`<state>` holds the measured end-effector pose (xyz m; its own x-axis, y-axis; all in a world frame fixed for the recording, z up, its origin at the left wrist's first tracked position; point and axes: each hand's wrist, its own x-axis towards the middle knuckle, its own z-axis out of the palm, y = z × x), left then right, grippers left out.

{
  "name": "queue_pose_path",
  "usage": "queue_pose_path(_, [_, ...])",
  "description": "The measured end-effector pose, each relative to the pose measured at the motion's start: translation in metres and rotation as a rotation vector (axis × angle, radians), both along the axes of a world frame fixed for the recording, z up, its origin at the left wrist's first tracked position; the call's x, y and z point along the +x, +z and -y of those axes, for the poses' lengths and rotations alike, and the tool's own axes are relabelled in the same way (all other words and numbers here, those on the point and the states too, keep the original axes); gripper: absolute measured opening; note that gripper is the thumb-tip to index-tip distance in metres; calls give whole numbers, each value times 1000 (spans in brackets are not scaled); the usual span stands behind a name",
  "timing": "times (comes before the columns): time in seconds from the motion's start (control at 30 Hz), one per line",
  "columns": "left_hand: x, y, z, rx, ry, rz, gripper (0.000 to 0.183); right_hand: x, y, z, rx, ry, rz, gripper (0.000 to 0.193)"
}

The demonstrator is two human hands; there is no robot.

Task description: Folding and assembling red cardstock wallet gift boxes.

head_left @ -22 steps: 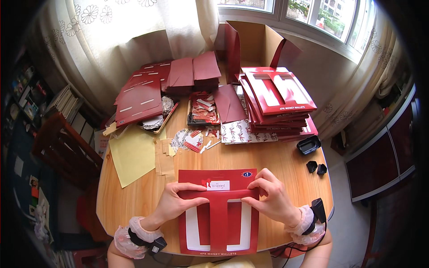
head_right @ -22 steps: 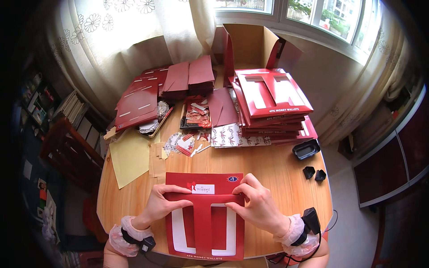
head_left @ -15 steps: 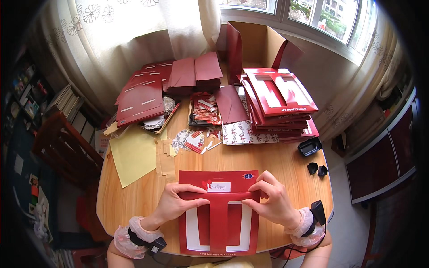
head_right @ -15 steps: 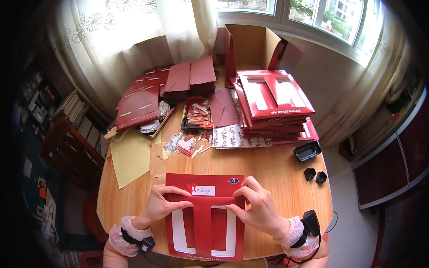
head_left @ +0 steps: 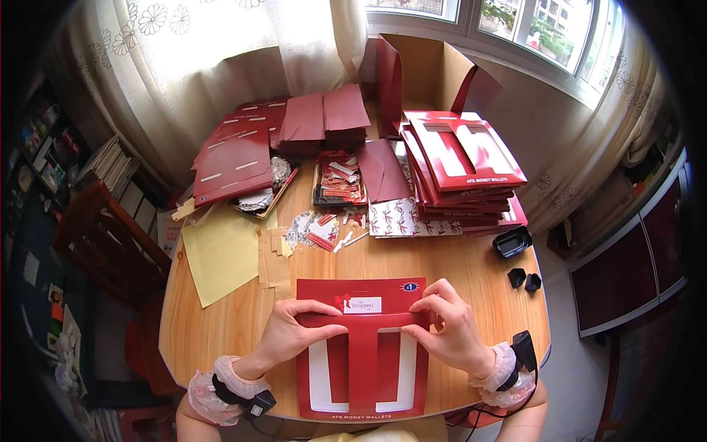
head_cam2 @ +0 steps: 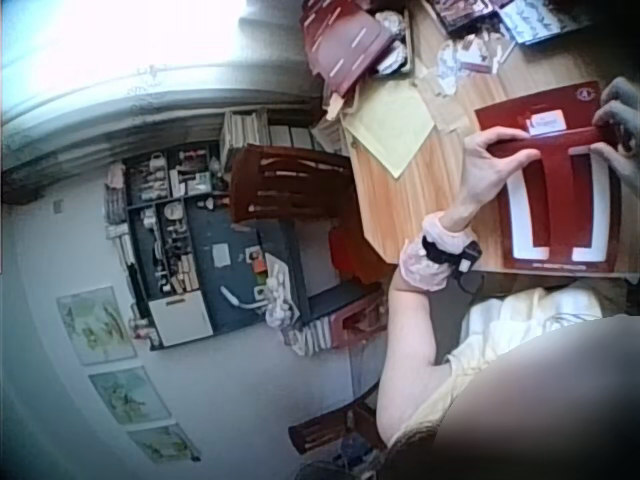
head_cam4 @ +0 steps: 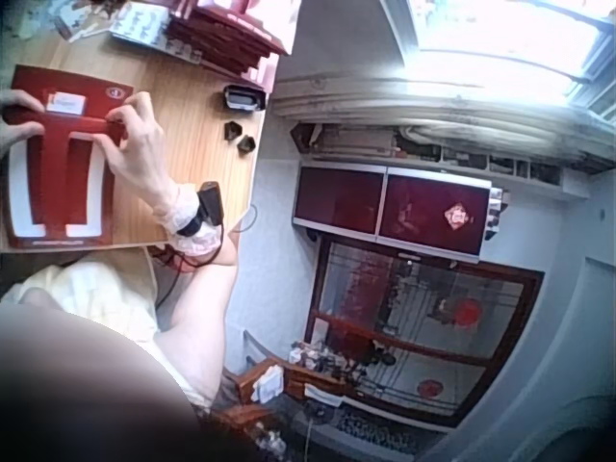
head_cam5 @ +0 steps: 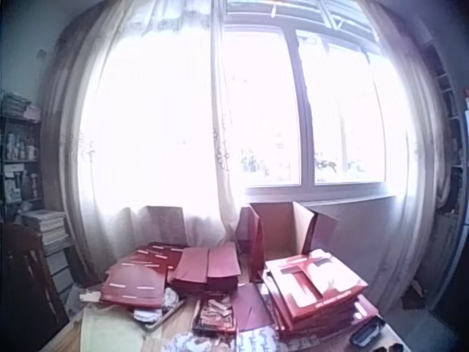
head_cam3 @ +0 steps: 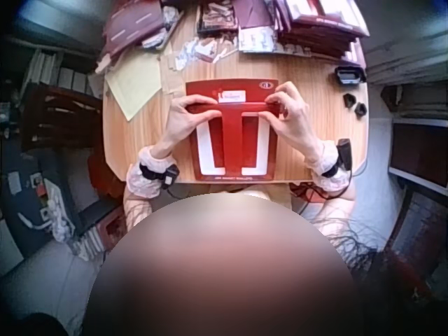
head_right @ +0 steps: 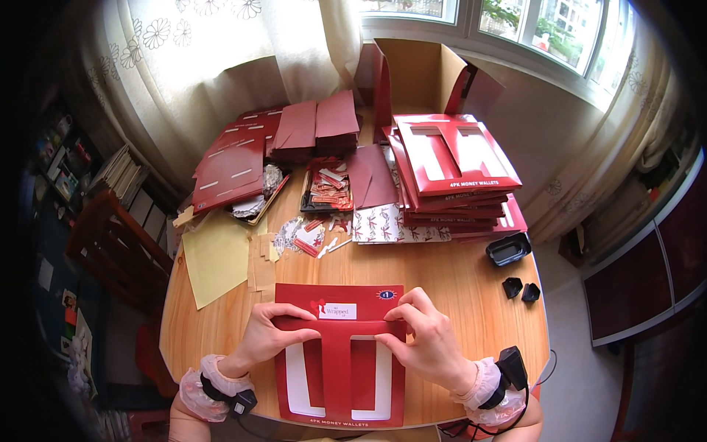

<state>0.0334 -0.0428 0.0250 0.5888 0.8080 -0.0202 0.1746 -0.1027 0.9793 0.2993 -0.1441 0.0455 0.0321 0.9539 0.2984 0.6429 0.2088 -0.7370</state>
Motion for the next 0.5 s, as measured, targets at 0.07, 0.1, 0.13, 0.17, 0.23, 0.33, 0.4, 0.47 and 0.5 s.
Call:
queue_pose_path(0.07, [0, 1, 0, 4, -7, 4, 25, 1, 0, 1, -26, -2, -20, 26])
queue_pose_path(0.1, [0, 1, 0, 3, -8, -4, 25, 1, 1, 1, -53, 1, -27, 26])
queue_pose_path(0.13, [0, 1, 0, 1, -10, -12, 25, 1, 1, 0, -80, 4, -34, 26])
queue_pose_path(0.17, [1, 0, 0, 1, -9, -12, 25, 2, 0, 0, -80, 5, -35, 26])
queue_pose_path(0.23, [1, -2, -1, -10, 15, 19, 25, 1, -3, -2, -26, -11, 2, 27])
queue_pose_path(0.33, [1, -3, -1, -17, 27, 13, 25, 1, 2, -2, -60, -9, -17, 29])
queue_pose_path(0.4, [1, -1, -1, -3, 42, 19, 25, 0, 4, -1, -70, -18, -26, 28])
queue_pose_path(0.47, [0, 1, 0, 13, 56, 27, 25, 0, 5, 1, -80, -28, -34, 28])
queue_pose_path(0.5, [0, 0, 0, 32, 48, 21, 25, 1, 2, 0, -101, -41, -68, 28])
